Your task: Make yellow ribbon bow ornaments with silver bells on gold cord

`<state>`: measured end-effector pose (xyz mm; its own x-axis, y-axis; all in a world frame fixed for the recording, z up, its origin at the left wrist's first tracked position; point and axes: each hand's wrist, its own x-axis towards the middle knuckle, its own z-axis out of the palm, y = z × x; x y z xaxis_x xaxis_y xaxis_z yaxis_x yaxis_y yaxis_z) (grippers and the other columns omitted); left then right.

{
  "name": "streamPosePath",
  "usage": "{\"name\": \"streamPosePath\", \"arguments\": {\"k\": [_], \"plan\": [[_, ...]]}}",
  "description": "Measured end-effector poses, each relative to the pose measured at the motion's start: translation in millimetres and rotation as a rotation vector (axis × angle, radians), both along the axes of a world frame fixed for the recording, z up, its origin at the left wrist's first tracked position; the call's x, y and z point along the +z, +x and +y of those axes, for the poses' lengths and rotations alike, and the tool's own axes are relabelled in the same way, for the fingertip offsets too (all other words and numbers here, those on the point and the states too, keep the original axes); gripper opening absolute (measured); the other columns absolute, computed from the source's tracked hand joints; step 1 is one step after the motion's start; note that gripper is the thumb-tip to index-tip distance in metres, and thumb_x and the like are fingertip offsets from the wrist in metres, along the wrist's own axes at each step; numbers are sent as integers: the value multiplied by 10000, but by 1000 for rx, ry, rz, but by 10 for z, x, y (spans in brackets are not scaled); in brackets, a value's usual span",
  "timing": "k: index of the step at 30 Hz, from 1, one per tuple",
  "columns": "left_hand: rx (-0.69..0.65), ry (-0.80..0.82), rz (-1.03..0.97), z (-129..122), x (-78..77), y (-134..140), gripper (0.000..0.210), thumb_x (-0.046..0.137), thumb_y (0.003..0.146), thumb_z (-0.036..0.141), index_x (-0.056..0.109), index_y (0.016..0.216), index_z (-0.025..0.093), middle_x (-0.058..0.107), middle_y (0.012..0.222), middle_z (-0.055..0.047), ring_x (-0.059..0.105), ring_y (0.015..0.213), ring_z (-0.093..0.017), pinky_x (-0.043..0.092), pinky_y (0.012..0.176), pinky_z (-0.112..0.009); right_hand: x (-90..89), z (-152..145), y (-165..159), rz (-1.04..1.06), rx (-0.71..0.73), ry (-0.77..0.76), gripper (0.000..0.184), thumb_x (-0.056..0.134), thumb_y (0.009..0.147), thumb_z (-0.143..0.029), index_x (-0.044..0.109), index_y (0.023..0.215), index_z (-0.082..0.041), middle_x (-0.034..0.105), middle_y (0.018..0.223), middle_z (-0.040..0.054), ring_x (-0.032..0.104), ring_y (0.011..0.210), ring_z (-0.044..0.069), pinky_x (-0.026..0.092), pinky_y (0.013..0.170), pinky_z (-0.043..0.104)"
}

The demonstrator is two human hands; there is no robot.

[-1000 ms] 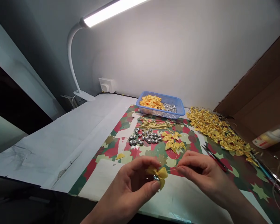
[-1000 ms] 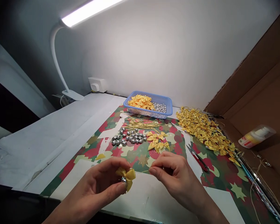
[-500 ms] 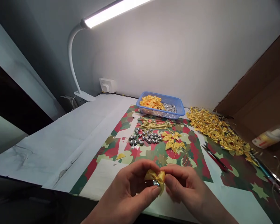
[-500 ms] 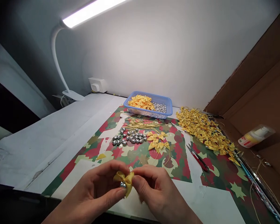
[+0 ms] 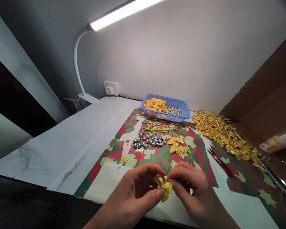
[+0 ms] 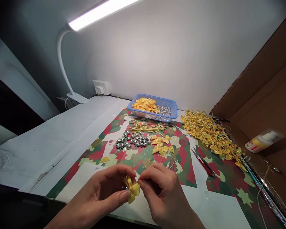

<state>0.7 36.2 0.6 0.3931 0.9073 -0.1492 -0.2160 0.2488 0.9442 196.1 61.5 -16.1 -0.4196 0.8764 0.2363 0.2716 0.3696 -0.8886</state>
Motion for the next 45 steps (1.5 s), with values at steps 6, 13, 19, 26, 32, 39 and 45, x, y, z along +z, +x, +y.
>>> {"name": "streamPosePath", "arguments": {"k": [6, 13, 19, 26, 32, 39, 45], "plan": [[52, -42, -102, 22, -67, 30, 258, 796, 833, 280, 678, 1053, 217, 669, 846, 6, 568, 783, -138, 446, 706, -248, -16, -24, -13, -36, -8, 106, 205, 509, 958, -213, 616, 786, -179, 511, 707, 4, 442, 593, 108, 300, 521, 245], [74, -80, -125, 12, -69, 45, 311, 832, 789, 265, 687, 1059, 213, 649, 786, 31, 549, 703, -111, 438, 648, -225, -37, -12, 20, -56, 12, -27, 244, 530, 960, -287, 623, 764, -176, 506, 696, 1, 461, 602, 113, 309, 518, 240], [-30, -154, -207, 31, -128, -25, 541, 815, 809, 233, 556, 1283, 246, 700, 842, 3, 619, 757, -136, 454, 704, -257, 15, 45, 130, 108, 53, -201, 211, 584, 964, -318, 729, 1104, -258, 644, 986, 45, 602, 893, 171, 481, 781, 272], [-221, -307, -437, 72, -255, 8, 637, 840, 772, 180, 552, 1336, 241, 664, 742, 17, 536, 560, -58, 431, 576, -178, 43, 24, 45, 185, 159, -147, 103, 632, 914, -191, 720, 916, -245, 585, 889, 3, 535, 789, 129, 431, 706, 244], [52, -106, -94, 33, -164, -31, 364, 731, 855, 490, 709, 1127, 249, 711, 1137, -61, 639, 1102, -243, 491, 952, -341, 62, -91, 56, 14, -28, -127, 205, 525, 969, -289, 581, 789, -206, 457, 748, -21, 439, 689, 124, 318, 608, 265], [229, 8, 92, -92, -26, 122, 186, 777, 843, 340, 727, 1000, 254, 758, 913, 2, 685, 913, -194, 548, 846, -266, 39, -196, 18, -45, -104, -208, 257, 518, 942, -356, 511, 738, -199, 455, 731, -24, 436, 654, 117, 315, 580, 256], [334, -35, 127, -91, -78, 189, 272, 772, 828, 383, 690, 1060, 268, 728, 776, 25, 649, 753, -168, 597, 687, -254, -48, -237, 42, 117, -193, -187, 243, 507, 993, -408, 690, 960, -251, 590, 827, 6, 523, 675, 114, 377, 566, 224]]}}
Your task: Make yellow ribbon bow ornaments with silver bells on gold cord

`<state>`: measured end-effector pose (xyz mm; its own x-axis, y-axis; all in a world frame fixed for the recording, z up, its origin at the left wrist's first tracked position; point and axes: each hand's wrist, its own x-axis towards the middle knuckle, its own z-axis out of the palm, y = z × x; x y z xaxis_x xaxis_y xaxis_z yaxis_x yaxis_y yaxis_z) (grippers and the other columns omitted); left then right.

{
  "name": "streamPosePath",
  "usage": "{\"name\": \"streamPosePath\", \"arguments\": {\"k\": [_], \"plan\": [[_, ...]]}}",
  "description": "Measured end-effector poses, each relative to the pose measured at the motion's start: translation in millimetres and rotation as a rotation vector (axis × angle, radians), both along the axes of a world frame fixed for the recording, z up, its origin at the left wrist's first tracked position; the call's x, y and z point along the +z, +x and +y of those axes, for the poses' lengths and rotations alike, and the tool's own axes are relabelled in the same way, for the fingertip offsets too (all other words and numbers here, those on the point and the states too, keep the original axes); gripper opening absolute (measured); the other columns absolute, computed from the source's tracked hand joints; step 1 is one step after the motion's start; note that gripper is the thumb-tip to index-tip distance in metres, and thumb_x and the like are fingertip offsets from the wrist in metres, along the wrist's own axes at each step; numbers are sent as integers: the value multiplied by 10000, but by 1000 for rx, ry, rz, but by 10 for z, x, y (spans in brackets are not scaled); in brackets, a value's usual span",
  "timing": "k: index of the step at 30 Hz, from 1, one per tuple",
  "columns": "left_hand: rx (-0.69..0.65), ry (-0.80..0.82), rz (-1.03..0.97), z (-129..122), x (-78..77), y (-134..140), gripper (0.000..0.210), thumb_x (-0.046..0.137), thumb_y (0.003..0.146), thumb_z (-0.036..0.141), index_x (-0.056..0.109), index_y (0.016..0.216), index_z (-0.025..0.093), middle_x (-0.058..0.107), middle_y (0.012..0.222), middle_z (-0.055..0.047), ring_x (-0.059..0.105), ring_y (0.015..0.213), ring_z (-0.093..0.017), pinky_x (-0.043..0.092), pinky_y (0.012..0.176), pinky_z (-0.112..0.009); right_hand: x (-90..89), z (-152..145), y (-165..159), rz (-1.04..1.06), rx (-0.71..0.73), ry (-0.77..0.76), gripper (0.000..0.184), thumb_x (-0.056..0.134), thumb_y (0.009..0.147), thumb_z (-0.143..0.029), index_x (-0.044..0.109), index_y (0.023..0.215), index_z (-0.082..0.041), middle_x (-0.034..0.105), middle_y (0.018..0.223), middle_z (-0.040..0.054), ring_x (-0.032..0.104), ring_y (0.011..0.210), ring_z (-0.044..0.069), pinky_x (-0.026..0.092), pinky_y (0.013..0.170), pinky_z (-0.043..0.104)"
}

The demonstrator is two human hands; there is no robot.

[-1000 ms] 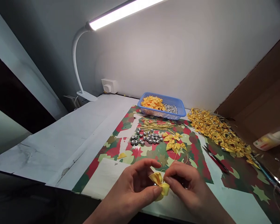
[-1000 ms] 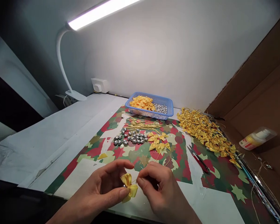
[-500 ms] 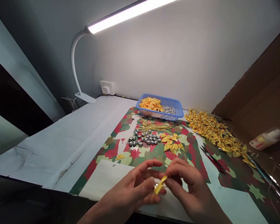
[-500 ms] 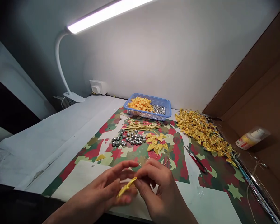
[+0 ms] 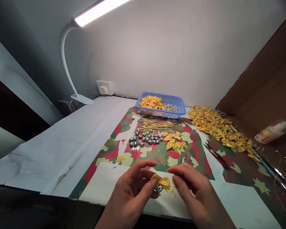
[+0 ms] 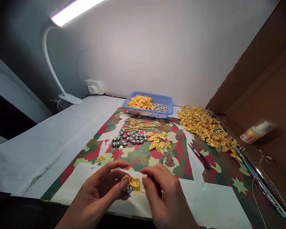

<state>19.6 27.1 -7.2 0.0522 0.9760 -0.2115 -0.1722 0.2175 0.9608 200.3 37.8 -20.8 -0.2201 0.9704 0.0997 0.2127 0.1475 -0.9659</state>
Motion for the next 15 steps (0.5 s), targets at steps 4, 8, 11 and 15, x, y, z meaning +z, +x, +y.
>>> {"name": "streamPosePath", "arguments": {"k": [4, 8, 11, 15], "plan": [[66, -37, -25, 0, -36, 27, 289, 804, 788, 388, 700, 1039, 289, 698, 771, 39, 644, 753, -170, 625, 654, -257, 4, -116, -3, 216, -170, -55, 235, 506, 1017, -391, 715, 1102, -326, 622, 856, -4, 406, 472, 38, 302, 434, 193], [43, -18, 12, 5, -90, 30, 132, 746, 835, 367, 738, 925, 270, 672, 804, 33, 635, 696, -146, 617, 625, -235, -23, -197, -91, 181, -164, 34, 297, 424, 1049, -326, 620, 1237, -449, 641, 912, -38, 344, 440, 17, 290, 433, 171], [-53, 97, 146, 41, -144, -24, 148, 641, 891, 319, 758, 844, 241, 705, 853, -2, 653, 715, -168, 608, 660, -262, -70, -161, -114, 115, -200, 75, 296, 430, 1045, -325, 537, 1297, -437, 667, 875, -55, 399, 436, 25, 366, 469, 157], [-134, 188, 491, 125, -200, -115, 210, 572, 909, 293, 768, 911, 217, 748, 830, -37, 656, 727, -199, 541, 672, -282, -87, -37, -13, 11, -232, 56, 219, 487, 1011, -424, 619, 953, -260, 667, 761, -32, 391, 450, 49, 303, 416, 168]]}}
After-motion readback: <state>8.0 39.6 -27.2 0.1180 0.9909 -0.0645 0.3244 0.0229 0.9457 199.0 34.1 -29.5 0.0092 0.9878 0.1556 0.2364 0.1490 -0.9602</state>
